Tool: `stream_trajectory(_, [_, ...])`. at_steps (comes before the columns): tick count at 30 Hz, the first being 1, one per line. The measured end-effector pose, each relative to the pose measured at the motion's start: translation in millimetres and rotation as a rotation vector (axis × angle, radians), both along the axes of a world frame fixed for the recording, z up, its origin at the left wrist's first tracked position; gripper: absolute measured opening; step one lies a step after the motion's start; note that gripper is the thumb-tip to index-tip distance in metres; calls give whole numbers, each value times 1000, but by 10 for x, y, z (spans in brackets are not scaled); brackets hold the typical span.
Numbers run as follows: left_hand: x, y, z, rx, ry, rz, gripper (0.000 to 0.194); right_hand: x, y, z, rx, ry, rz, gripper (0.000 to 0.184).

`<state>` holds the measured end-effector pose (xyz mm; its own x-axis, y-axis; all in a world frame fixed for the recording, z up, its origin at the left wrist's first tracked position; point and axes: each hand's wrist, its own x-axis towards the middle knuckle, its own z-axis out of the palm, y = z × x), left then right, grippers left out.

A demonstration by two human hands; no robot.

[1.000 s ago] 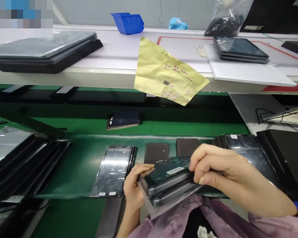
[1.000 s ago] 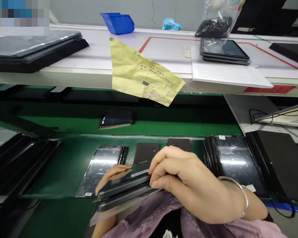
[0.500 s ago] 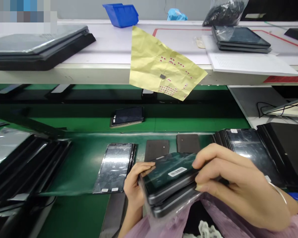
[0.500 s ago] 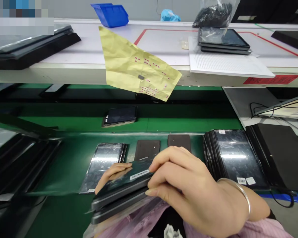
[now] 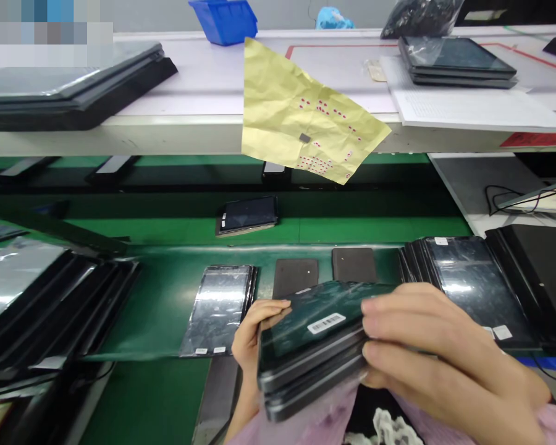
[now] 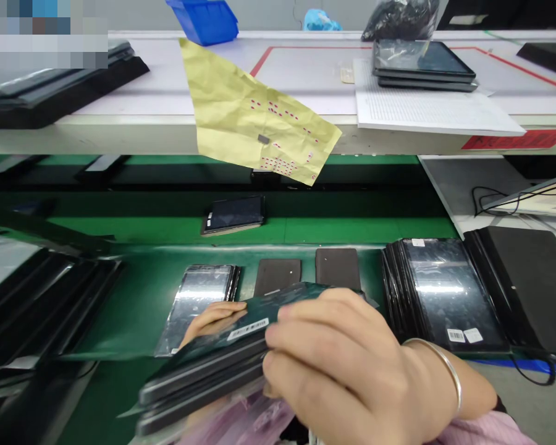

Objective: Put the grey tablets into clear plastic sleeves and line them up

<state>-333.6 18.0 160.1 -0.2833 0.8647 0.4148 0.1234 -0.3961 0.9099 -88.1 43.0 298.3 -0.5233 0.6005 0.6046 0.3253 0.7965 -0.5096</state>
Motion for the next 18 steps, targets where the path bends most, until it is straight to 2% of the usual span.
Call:
stream_trajectory(2, [5, -4, -69, -56, -3, 23, 15, 99, 160, -99, 80, 30, -150, 50])
stream_trajectory(3, [26, -3, -111, -109, -29, 57, 18, 134, 236, -204, 46, 85, -243, 64])
stream_trajectory(5, [96, 9, -194, -263, -124, 130, 28, 144, 353, -532, -178, 227, -352, 82])
stream_trajectory(6, [139, 23, -230, -356, -185, 143, 32, 115, 388, -742, -388, 257, -304, 85])
stream_trajectory(7, [181, 42, -260, -445, -249, 126, 35, 68, 409, -969, -626, 264, -242, 81])
stream_trajectory(8, [219, 65, -286, -527, -313, 83, 38, 12, 420, -1197, -854, 325, -248, 71])
stream_trajectory(9, [249, 90, -310, -607, -382, 36, 43, -46, 423, -1417, -1006, 455, -341, 64])
stream_trajectory(11, [287, 141, -368, -756, -521, -66, 53, -128, 424, -1790, -1120, 549, -391, 61])
stream_trajectory(13, [309, 182, -455, -875, -620, -121, 56, -131, 431, -2053, -1173, 600, -413, 60])
stream_trajectory(15, [324, 206, -564, -945, -652, -116, 56, -47, 449, -2220, -1238, 628, -420, 57])
stream_trajectory(18, [294, 211, -705, -953, -603, -73, 52, 188, 502, -2391, -1288, 644, -446, 56])
